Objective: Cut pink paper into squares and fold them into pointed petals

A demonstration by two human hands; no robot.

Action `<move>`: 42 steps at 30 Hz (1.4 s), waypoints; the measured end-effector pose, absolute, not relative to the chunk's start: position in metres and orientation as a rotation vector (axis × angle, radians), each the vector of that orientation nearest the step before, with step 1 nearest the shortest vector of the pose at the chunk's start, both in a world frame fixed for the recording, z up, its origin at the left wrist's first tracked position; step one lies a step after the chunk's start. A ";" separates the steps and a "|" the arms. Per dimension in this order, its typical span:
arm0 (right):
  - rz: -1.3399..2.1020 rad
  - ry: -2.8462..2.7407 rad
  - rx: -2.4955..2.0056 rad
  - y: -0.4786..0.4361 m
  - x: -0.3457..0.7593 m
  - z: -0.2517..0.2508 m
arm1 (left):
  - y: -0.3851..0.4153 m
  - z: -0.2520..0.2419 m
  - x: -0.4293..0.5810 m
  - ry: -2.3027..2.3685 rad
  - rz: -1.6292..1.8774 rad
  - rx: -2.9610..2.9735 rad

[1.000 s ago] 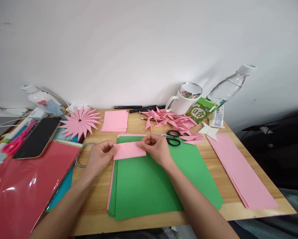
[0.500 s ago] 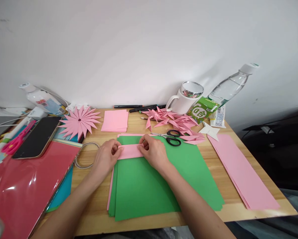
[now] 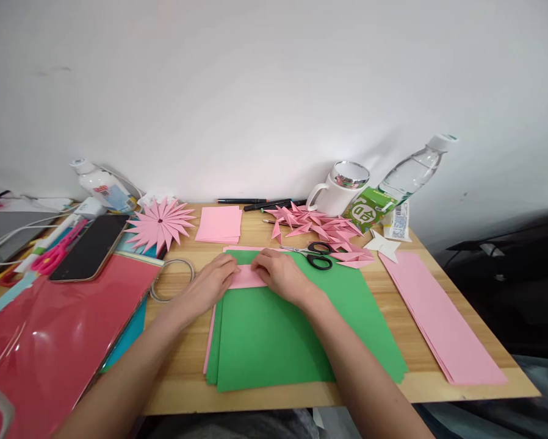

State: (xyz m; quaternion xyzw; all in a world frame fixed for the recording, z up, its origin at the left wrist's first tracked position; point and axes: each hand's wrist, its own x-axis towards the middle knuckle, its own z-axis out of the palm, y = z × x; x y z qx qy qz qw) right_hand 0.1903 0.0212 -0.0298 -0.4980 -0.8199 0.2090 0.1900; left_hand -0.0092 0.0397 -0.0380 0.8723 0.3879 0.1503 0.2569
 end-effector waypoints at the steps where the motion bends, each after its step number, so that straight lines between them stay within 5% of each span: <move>1: 0.586 -2.346 -1.427 0.022 0.190 -0.027 | 0.040 -0.035 -0.008 1.070 0.363 2.393; 8: 0.600 -2.675 -1.522 0.028 0.179 -0.007 | 0.047 -0.022 0.006 1.090 0.060 2.534; 42: 0.513 -2.571 -1.860 -0.005 0.184 -0.004 | 0.056 -0.016 -0.014 0.842 0.046 2.590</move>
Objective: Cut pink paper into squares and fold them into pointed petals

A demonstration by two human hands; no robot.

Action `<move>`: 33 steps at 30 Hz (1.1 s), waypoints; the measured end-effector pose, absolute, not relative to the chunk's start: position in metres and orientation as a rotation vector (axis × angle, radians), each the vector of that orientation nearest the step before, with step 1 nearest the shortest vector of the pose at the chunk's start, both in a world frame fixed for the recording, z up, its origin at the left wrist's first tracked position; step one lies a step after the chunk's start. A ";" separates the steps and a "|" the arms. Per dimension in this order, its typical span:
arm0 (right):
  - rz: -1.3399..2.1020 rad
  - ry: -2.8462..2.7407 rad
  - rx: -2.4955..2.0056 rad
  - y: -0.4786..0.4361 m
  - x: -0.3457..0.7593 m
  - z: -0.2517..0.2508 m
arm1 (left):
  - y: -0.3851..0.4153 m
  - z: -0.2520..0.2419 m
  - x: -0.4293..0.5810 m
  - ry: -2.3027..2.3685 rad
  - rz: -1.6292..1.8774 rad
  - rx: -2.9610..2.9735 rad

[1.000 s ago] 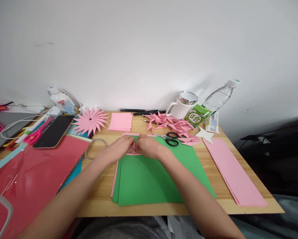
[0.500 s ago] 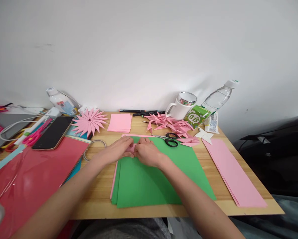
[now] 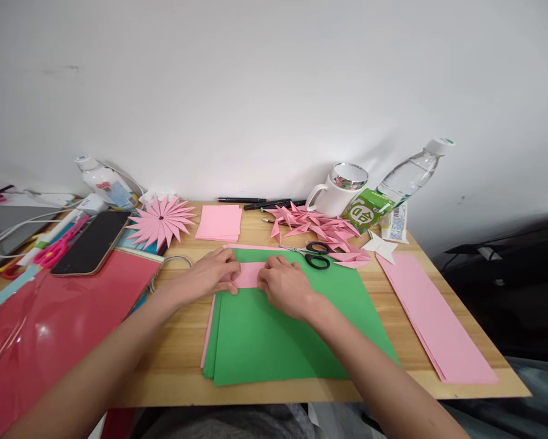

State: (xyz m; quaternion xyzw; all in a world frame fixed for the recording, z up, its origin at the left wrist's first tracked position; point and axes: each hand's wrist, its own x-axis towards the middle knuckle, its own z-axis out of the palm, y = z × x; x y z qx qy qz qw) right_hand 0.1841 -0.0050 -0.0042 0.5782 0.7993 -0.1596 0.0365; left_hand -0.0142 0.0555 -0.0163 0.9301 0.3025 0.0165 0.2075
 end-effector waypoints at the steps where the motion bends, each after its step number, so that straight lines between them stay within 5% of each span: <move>1: -0.487 2.456 1.776 -0.006 0.187 -0.005 | 0.056 -0.017 -0.016 0.829 0.062 2.580; 19: -0.577 2.618 1.808 -0.014 0.219 -0.023 | 0.064 -0.022 -0.034 0.824 0.136 2.376; 33: -1.033 2.825 2.272 0.000 0.205 -0.045 | 0.030 -0.024 -0.037 0.919 0.410 2.614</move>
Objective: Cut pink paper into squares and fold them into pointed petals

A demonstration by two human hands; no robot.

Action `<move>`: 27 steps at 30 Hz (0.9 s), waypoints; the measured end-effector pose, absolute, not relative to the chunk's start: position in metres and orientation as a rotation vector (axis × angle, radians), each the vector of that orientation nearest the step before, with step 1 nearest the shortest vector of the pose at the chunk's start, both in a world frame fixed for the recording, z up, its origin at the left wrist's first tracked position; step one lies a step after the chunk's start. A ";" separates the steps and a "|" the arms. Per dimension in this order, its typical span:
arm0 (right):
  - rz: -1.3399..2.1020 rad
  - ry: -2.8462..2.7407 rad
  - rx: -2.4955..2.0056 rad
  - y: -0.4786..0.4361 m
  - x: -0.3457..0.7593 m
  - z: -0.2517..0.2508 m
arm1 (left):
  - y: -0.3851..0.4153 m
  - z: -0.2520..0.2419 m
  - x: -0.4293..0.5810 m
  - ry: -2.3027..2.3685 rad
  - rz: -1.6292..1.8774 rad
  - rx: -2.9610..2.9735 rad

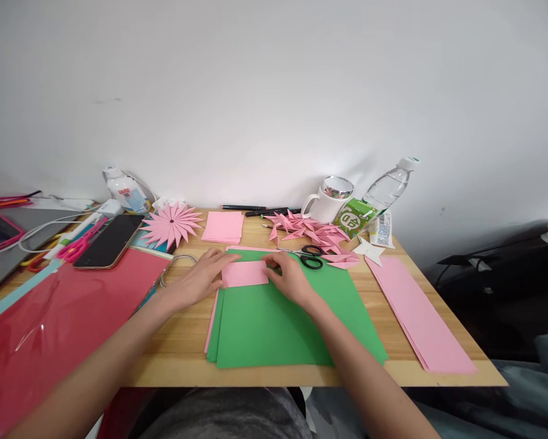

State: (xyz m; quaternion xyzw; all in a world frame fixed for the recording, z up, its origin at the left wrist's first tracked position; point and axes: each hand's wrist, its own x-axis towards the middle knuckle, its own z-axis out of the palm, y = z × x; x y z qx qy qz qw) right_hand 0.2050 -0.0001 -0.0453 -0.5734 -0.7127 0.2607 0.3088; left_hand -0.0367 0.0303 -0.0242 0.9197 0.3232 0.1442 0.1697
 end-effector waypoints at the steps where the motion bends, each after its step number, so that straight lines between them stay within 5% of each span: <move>1: 0.679 -1.867 -1.495 -0.001 0.202 -0.044 | 0.029 -0.024 -0.037 0.922 0.443 2.637; 13: 0.308 -2.295 -0.918 -0.041 0.184 -0.031 | 0.027 -0.023 -0.026 0.908 0.473 2.637; 27: 0.533 -2.222 -0.991 -0.022 0.189 -0.053 | 0.013 -0.031 -0.037 0.808 0.381 2.830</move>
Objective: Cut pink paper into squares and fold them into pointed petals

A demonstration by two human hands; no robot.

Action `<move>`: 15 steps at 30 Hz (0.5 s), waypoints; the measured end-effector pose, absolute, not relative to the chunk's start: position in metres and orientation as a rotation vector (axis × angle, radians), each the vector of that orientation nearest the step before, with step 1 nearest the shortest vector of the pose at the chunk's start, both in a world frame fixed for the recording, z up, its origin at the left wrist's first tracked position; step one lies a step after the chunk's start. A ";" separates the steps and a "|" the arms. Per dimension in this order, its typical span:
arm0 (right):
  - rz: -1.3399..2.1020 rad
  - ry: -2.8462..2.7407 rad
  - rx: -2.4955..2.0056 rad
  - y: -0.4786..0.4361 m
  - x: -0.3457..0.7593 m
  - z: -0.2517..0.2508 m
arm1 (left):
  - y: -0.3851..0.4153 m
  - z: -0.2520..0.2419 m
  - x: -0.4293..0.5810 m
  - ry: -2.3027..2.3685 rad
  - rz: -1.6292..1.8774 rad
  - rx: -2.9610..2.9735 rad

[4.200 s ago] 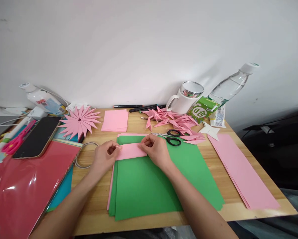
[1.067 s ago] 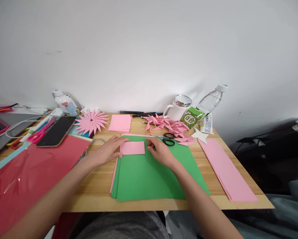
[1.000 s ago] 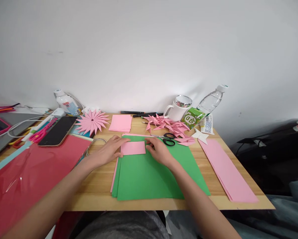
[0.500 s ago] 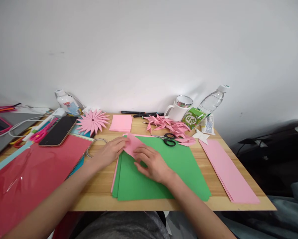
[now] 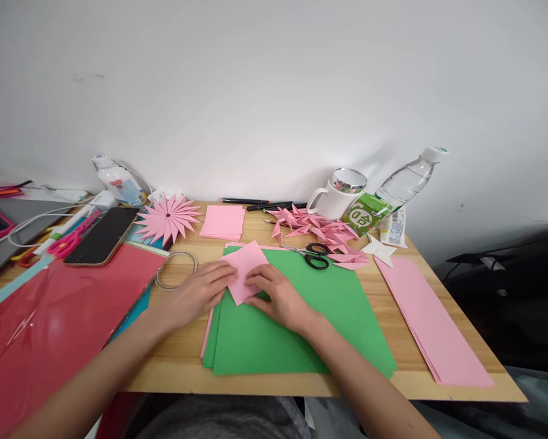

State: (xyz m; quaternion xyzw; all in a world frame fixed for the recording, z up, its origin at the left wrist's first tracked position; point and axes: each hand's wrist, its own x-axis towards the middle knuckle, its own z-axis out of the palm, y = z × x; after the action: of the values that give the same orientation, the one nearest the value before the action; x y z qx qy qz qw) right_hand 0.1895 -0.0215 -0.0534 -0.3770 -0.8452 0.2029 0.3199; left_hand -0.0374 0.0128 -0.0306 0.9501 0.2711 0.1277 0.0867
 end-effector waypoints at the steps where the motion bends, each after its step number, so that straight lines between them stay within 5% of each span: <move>1: 0.553 -2.215 -0.993 -0.020 0.190 -0.053 | 0.008 -0.031 -0.038 0.771 0.383 2.828; 15: 0.715 -2.255 -0.989 -0.004 0.198 -0.041 | 0.008 -0.026 -0.031 0.546 0.520 2.969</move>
State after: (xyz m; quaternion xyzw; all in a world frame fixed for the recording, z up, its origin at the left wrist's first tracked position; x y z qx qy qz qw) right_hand 0.1983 -0.0036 -0.0408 -0.3697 -0.8430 0.2674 0.2849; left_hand -0.0308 0.0075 -0.0258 0.9685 0.1781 0.1697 0.0393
